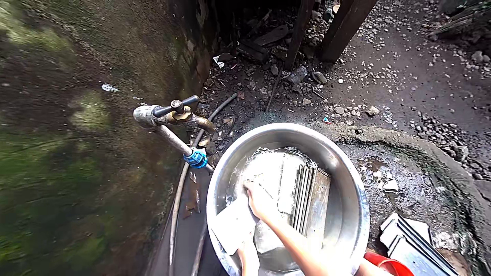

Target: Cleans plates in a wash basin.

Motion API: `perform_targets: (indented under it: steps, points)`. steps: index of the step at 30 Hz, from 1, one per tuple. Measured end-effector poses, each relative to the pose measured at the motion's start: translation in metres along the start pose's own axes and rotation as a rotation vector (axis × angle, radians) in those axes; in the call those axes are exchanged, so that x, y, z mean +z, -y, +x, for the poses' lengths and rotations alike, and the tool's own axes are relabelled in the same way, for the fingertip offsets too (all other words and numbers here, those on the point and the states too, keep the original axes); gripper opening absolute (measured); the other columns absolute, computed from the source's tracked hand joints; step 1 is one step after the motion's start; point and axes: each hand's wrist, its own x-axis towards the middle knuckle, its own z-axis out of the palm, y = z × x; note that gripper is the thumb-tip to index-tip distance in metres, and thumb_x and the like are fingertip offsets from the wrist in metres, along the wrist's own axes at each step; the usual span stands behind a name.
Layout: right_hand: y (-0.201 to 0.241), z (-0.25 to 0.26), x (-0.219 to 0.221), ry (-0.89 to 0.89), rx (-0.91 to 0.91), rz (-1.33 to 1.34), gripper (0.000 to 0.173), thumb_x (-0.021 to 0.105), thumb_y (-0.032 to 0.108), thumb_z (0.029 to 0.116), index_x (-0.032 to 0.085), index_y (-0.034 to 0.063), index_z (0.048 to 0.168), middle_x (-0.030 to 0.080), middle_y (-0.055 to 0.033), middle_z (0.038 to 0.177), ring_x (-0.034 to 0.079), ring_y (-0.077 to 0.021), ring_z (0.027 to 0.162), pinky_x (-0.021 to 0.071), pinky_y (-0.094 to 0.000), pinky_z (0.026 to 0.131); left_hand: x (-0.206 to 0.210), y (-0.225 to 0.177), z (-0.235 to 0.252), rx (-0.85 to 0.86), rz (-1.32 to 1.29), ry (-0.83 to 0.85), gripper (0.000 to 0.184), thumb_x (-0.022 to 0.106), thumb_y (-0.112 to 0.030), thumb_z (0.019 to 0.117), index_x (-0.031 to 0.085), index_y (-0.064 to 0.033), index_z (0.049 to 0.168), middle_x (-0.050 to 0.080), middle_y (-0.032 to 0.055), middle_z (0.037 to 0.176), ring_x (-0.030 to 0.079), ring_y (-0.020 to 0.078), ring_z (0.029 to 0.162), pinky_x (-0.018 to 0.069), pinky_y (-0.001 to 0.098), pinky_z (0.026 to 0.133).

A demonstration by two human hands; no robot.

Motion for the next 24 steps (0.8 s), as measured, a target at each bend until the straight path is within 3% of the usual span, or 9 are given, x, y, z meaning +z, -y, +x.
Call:
perform_targets:
  steps: [4, 6, 9, 11, 13, 15, 18, 21, 24]
  points:
    - [-0.011, -0.022, 0.01, -0.074, -0.324, 0.147, 0.039, 0.044, -0.004, 0.1011, 0.065, -0.0013, 0.135, 0.061, -0.0197, 0.143, 0.054, -0.0316, 0.138, 0.0377, -0.0426, 0.12, 0.002, 0.003, -0.002, 0.008, 0.028, 0.01, 0.04, 0.042, -0.012, 0.1094, 0.04, 0.0147, 0.139, 0.054, 0.0246, 0.132, 0.061, 0.0126, 0.112, 0.0516, 0.024, 0.096]
    - [-0.04, -0.009, -0.001, -0.115, -0.228, 0.059, 0.038, 0.045, -0.004, 0.1003, 0.069, 0.0005, 0.129, 0.064, -0.0161, 0.139, 0.056, -0.0298, 0.136, 0.0391, -0.0445, 0.118, 0.003, 0.003, -0.007, -0.004, 0.051, -0.013, 0.038, 0.044, -0.01, 0.1085, 0.042, 0.0164, 0.135, 0.057, 0.0225, 0.123, 0.06, 0.0097, 0.105, 0.0506, 0.0218, 0.092]
    - [-0.057, 0.018, -0.023, -0.071, -0.08, -0.052, 0.041, 0.039, -0.001, 0.1026, 0.068, 0.0028, 0.132, 0.06, -0.013, 0.145, 0.05, -0.0268, 0.141, 0.0342, -0.0438, 0.121, 0.007, 0.003, -0.002, -0.014, 0.078, -0.03, 0.038, 0.048, -0.012, 0.1078, 0.045, 0.017, 0.132, 0.059, 0.0218, 0.118, 0.061, 0.0095, 0.1, 0.0511, 0.0217, 0.09]
    - [-0.05, 0.011, -0.013, -0.179, 0.0, -0.036, 0.04, 0.04, -0.002, 0.1031, 0.065, 0.0007, 0.135, 0.058, -0.0182, 0.146, 0.051, -0.0318, 0.14, 0.037, -0.0456, 0.119, 0.012, 0.006, -0.002, -0.025, 0.069, -0.053, 0.036, 0.048, -0.009, 0.1074, 0.044, 0.0168, 0.133, 0.058, 0.0225, 0.117, 0.062, 0.0093, 0.096, 0.0523, 0.0216, 0.086]
    - [-0.034, -0.014, 0.005, -0.306, 0.097, 0.069, 0.044, 0.04, -0.003, 0.1027, 0.056, -0.0004, 0.144, 0.049, -0.0221, 0.153, 0.044, -0.0357, 0.146, 0.033, -0.0467, 0.122, 0.017, 0.001, -0.001, -0.025, -0.005, -0.05, 0.038, 0.045, -0.005, 0.1078, 0.038, 0.0177, 0.138, 0.053, 0.0286, 0.126, 0.062, 0.0147, 0.101, 0.0533, 0.0258, 0.088]
    - [-0.027, -0.052, 0.02, -0.361, 0.119, 0.097, 0.046, 0.043, -0.005, 0.1008, 0.055, -0.0005, 0.145, 0.05, -0.0223, 0.153, 0.045, -0.0356, 0.145, 0.0339, -0.046, 0.122, 0.012, 0.006, 0.004, 0.039, -0.026, -0.023, 0.041, 0.044, -0.005, 0.1079, 0.035, 0.0154, 0.142, 0.052, 0.0276, 0.129, 0.064, 0.0137, 0.103, 0.0557, 0.0264, 0.088]
    - [-0.049, -0.096, 0.029, -0.3, 0.103, 0.061, 0.053, 0.044, -0.012, 0.0961, 0.053, 0.0, 0.147, 0.048, -0.0225, 0.154, 0.046, -0.0364, 0.144, 0.0368, -0.048, 0.12, 0.004, -0.001, 0.003, 0.073, 0.119, -0.041, 0.041, 0.047, -0.013, 0.1078, 0.04, 0.0156, 0.137, 0.06, 0.0185, 0.113, 0.064, 0.0012, 0.088, 0.0543, 0.0172, 0.079]
    - [-0.058, -0.089, 0.02, -0.258, 0.104, 0.004, 0.046, 0.043, -0.008, 0.0998, 0.058, 0.0006, 0.142, 0.053, -0.0216, 0.15, 0.05, -0.0358, 0.141, 0.0393, -0.0483, 0.118, -0.002, -0.01, -0.001, 0.023, 0.124, -0.028, 0.042, 0.049, -0.013, 0.1076, 0.042, 0.0155, 0.137, 0.059, 0.0215, 0.12, 0.064, 0.0053, 0.096, 0.0545, 0.0203, 0.083]
    - [-0.038, -0.07, 0.014, -0.251, 0.121, 0.08, 0.042, 0.043, -0.002, 0.1034, 0.059, 0.0002, 0.142, 0.057, -0.0208, 0.146, 0.055, -0.0328, 0.137, 0.0408, -0.0454, 0.117, -0.002, -0.009, 0.01, 0.015, -0.021, 0.011, 0.033, 0.047, -0.008, 0.1069, 0.043, 0.012, 0.133, 0.06, 0.0123, 0.112, 0.063, 0.0041, 0.093, 0.0547, 0.0203, 0.082]
